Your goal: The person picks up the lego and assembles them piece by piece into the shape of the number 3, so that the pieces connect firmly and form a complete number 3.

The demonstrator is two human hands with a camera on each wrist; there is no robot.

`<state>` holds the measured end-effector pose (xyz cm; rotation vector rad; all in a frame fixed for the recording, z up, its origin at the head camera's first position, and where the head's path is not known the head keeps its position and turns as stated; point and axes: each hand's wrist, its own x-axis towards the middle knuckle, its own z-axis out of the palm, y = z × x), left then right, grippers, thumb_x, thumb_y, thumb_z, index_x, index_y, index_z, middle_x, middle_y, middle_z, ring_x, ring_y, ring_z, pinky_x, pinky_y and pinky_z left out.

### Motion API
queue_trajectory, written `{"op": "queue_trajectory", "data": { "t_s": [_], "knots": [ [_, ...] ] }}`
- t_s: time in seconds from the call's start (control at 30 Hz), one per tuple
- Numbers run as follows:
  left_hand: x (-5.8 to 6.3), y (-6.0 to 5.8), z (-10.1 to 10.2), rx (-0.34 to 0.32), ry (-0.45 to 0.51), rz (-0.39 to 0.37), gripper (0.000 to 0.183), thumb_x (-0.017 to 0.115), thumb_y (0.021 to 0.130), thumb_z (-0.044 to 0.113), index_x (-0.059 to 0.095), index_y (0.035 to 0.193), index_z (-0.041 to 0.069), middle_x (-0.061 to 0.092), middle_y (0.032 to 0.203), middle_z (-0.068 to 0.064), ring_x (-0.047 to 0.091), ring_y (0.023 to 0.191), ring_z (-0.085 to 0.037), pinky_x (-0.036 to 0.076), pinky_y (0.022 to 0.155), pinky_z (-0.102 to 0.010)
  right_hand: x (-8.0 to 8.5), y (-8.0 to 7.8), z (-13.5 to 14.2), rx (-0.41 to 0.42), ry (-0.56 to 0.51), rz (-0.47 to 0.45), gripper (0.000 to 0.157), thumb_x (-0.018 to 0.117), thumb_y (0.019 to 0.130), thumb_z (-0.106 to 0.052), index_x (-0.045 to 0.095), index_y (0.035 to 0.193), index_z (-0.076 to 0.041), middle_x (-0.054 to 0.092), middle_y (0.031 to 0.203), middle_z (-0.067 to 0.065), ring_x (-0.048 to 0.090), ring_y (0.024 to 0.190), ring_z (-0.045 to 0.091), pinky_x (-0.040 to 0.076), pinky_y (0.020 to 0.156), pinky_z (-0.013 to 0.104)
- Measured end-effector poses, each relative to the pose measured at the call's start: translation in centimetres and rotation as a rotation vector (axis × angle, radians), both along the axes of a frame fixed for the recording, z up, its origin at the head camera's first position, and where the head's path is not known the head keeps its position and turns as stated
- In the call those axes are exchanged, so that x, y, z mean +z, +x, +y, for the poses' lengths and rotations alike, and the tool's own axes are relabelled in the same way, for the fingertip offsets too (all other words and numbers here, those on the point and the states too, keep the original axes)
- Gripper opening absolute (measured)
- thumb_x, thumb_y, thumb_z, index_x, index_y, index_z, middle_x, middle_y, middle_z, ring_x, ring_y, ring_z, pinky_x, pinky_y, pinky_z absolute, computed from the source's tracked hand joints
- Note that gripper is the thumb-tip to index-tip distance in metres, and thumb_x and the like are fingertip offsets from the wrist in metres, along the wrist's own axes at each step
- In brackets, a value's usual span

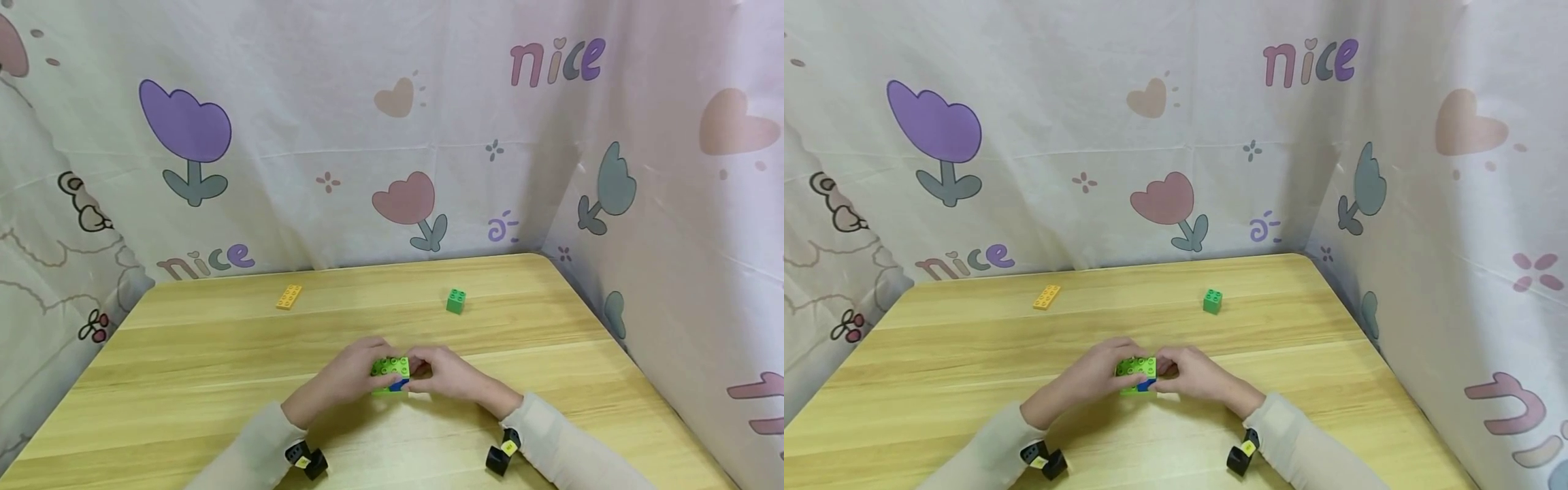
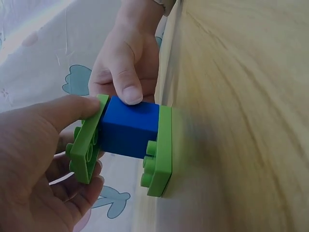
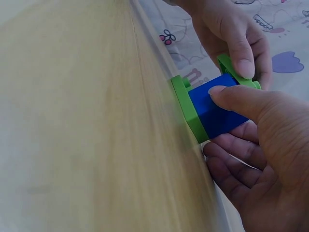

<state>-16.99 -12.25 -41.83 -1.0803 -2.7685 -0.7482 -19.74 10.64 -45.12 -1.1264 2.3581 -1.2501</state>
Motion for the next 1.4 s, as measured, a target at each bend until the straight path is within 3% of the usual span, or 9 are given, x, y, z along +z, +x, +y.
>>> {"op": "queue_trajectory", "data": {
  "t_s": [0.47, 0.63, 0.9, 1.2, 1.4],
  "knots": [
    [0.15, 0.57, 0.50, 0.052, 0.003, 0.031, 0.028, 0.076, 0.087, 0.030, 0.071, 0.108, 0.013, 0.059, 0.097, 0.005, 0.051, 0.083, -0.008, 0.047, 0.071, -0.025, -0.06, -0.13, -0.15, 0.003, -0.005, 0.003, 0.027, 0.075, 0.088, -0.020, 0.066, 0.113, -0.014, 0.067, 0.096, -0.008, 0.064, 0.090, 0.007, 0.053, 0.081, 0.024],
    [0.15, 0.69, 0.52, 0.066, 0.006, 0.022, 0.027, 0.079, 0.085, 0.028, 0.073, 0.105, 0.012, 0.056, 0.091, 0.005, 0.048, 0.078, -0.008, 0.044, 0.065, -0.023, -0.21, -0.10, -0.22, 0.015, -0.011, -0.005, 0.027, 0.075, 0.088, -0.018, 0.066, 0.112, -0.014, 0.067, 0.096, -0.008, 0.064, 0.089, 0.006, 0.053, 0.081, 0.024],
    [0.43, 0.75, 0.67, 0.054, 0.016, 0.032, 0.026, 0.080, 0.083, 0.027, 0.074, 0.103, 0.012, 0.054, 0.086, 0.006, 0.044, 0.072, -0.007, 0.039, 0.058, -0.019, 0.04, 0.14, -0.13, 0.018, -0.018, -0.011, 0.026, 0.074, 0.089, -0.021, 0.066, 0.113, -0.015, 0.067, 0.097, -0.006, 0.064, 0.090, 0.007, 0.053, 0.082, 0.024],
    [0.51, -0.03, 0.62, 0.014, 0.038, -0.041, 0.029, 0.081, 0.082, 0.027, 0.076, 0.107, 0.013, 0.055, 0.086, 0.008, 0.045, 0.072, -0.006, 0.042, 0.059, -0.019, 0.16, -0.03, 0.01, 0.015, 0.008, -0.009, 0.023, 0.075, 0.088, -0.020, 0.067, 0.110, -0.016, 0.067, 0.096, -0.007, 0.065, 0.089, 0.007, 0.053, 0.081, 0.024],
    [0.48, 0.14, 0.70, 0.031, 0.052, -0.024, 0.029, 0.082, 0.081, 0.028, 0.077, 0.106, 0.014, 0.056, 0.085, 0.008, 0.045, 0.072, -0.007, 0.041, 0.059, -0.019, 0.28, -0.12, -0.03, 0.015, 0.023, 0.003, 0.020, 0.075, 0.088, -0.021, 0.069, 0.107, -0.017, 0.068, 0.094, -0.008, 0.065, 0.088, 0.006, 0.053, 0.080, 0.024]
  ]
}}
